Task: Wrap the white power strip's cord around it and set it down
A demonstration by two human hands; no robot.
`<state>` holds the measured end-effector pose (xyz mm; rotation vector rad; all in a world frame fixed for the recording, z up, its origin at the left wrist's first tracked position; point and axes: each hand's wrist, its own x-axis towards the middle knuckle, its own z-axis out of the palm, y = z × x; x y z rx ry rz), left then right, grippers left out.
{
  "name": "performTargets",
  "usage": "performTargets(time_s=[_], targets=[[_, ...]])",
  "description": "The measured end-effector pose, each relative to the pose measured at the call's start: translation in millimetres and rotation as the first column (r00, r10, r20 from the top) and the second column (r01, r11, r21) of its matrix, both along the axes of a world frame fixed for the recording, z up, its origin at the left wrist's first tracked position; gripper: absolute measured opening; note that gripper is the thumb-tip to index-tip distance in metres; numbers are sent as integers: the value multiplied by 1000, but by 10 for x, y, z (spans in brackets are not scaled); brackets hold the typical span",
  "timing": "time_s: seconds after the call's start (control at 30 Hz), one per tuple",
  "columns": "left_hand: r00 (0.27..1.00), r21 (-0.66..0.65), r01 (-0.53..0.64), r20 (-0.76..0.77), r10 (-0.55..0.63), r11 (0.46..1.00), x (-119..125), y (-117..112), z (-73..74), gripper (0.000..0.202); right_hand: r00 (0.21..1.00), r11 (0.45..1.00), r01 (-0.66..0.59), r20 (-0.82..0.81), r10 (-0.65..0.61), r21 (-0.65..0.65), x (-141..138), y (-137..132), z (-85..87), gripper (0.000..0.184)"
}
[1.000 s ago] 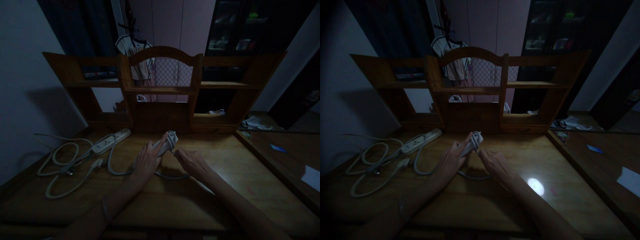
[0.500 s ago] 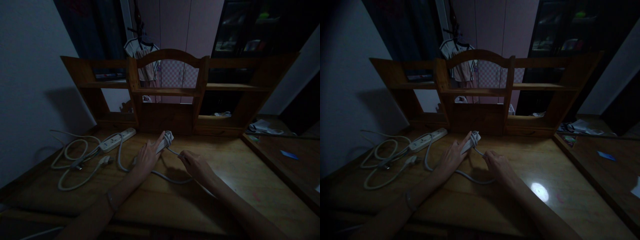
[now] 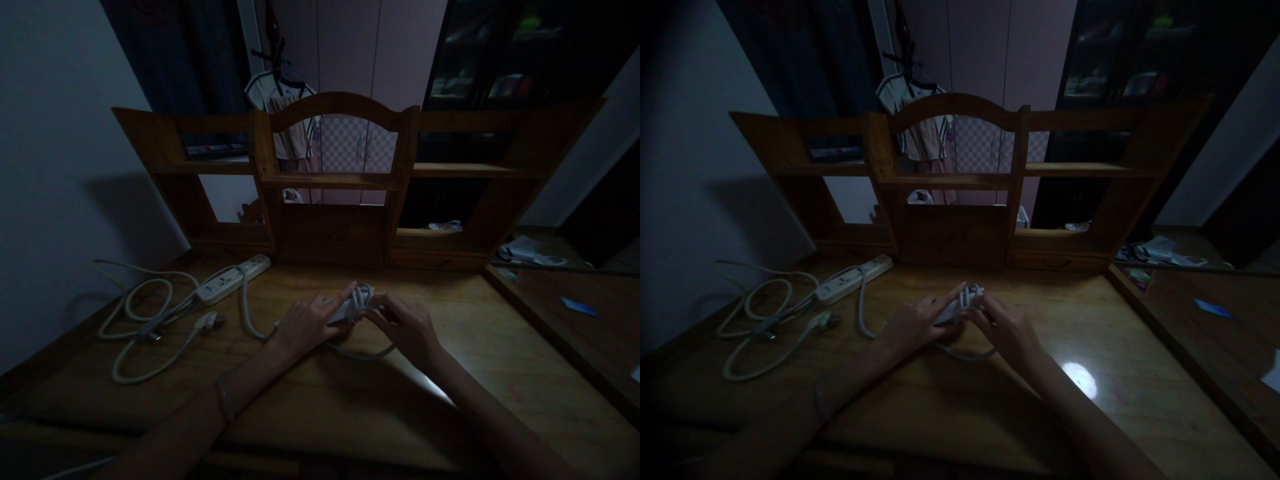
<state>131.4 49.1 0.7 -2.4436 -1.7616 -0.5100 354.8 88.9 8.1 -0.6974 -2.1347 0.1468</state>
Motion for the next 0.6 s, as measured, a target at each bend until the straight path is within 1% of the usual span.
performTargets(time_s=[0.07, 0.13, 0.2, 0.27, 0.37, 0.43, 0.5, 0.57, 0.6], targets=[[999, -6, 35, 11, -34, 999, 13, -18, -37, 72, 996, 996, 44, -72, -50, -80, 62, 38, 51, 27], [998, 2, 63, 18, -63, 998, 22, -34, -65, 68, 992, 983, 50, -107, -69, -174, 121, 81, 105, 36], [994, 13, 105, 15, -106, 994, 21, -49, -70, 63, 994, 962, -12, -110, -19, -274, 167, 118, 154, 41], [986, 20, 170, -3, -170, 985, 18, -69, -55, 61, 988, 914, -117, -138, 68, -387, 191, 137, 197, 43], [950, 44, 311, -41, -309, 950, 39, -126, -35, 60, 962, 802, -254, -229, 150, -541, 193, 136, 248, 43], [910, 102, 414, -45, -411, 905, 81, -180, -43, 59, 942, 721, -325, -279, 187, -612, 188, 134, 270, 40], [857, 241, 511, -71, -510, 825, 130, -235, -61, 57, 913, 618, -405, -327, 242, -674, 194, 150, 272, 38], [807, 393, 574, -121, -578, 718, 161, -277, -71, 55, 881, 504, -473, -371, 294, -723, 216, 188, 249, 36], [787, 441, 592, -138, -601, 674, 162, -291, -68, 54, 868, 458, -493, -383, 315, -740, 231, 213, 226, 35]])
